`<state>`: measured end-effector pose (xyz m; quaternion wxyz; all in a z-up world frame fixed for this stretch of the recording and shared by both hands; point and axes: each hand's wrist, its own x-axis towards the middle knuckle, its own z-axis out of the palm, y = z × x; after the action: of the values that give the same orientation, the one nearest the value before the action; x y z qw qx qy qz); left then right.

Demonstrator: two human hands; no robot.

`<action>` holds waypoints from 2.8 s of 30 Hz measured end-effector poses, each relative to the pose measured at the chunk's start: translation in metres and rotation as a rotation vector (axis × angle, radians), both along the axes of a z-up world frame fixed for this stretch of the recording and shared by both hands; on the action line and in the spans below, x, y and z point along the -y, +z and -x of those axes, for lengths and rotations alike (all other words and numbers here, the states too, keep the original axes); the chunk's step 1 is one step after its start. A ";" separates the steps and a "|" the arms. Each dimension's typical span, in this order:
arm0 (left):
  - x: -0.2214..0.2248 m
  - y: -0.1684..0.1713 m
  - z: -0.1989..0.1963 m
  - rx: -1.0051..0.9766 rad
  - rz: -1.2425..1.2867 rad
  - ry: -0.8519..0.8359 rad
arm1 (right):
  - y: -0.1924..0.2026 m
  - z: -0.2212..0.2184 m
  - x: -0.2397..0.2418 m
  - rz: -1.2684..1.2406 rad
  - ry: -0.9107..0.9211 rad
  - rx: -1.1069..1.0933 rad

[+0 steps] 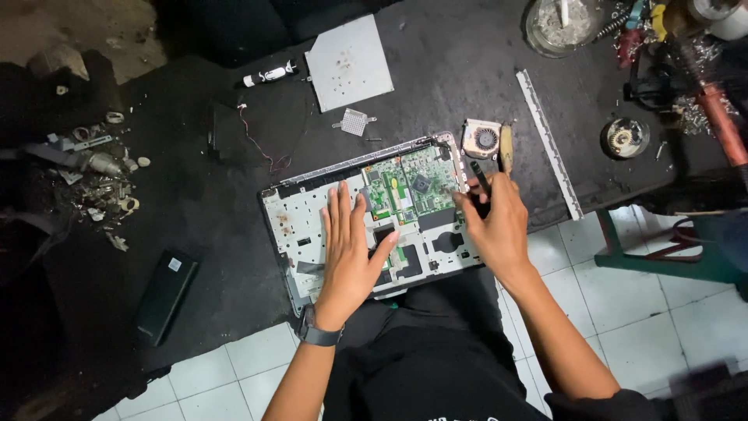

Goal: Installing and cleaning a laptop motherboard within its chassis using a screwdriver and a brush.

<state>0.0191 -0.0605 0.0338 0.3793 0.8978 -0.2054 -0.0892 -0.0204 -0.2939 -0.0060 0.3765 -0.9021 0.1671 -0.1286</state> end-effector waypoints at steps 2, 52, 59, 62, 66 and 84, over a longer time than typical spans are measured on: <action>-0.001 -0.002 0.002 -0.007 -0.001 -0.006 | -0.003 0.001 0.001 0.009 0.006 -0.014; -0.014 0.031 -0.034 -0.114 -0.223 -0.150 | 0.026 -0.025 0.029 -0.107 0.149 -0.154; 0.023 0.007 -0.074 0.142 -0.099 -0.182 | 0.024 -0.058 0.010 -0.040 0.138 0.067; 0.042 -0.017 -0.102 0.169 -0.082 -0.196 | 0.002 -0.068 0.012 0.003 0.147 0.087; 0.063 -0.020 -0.124 0.203 -0.038 -0.231 | -0.003 -0.075 0.011 -0.022 0.136 0.097; 0.078 -0.025 -0.146 0.190 -0.013 -0.356 | 0.002 -0.071 0.002 -0.025 0.106 0.101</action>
<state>0.1649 -0.1384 0.0088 0.3309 0.8540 -0.3951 -0.0710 0.0504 -0.2959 -0.0044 0.4021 -0.8972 0.1015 -0.1517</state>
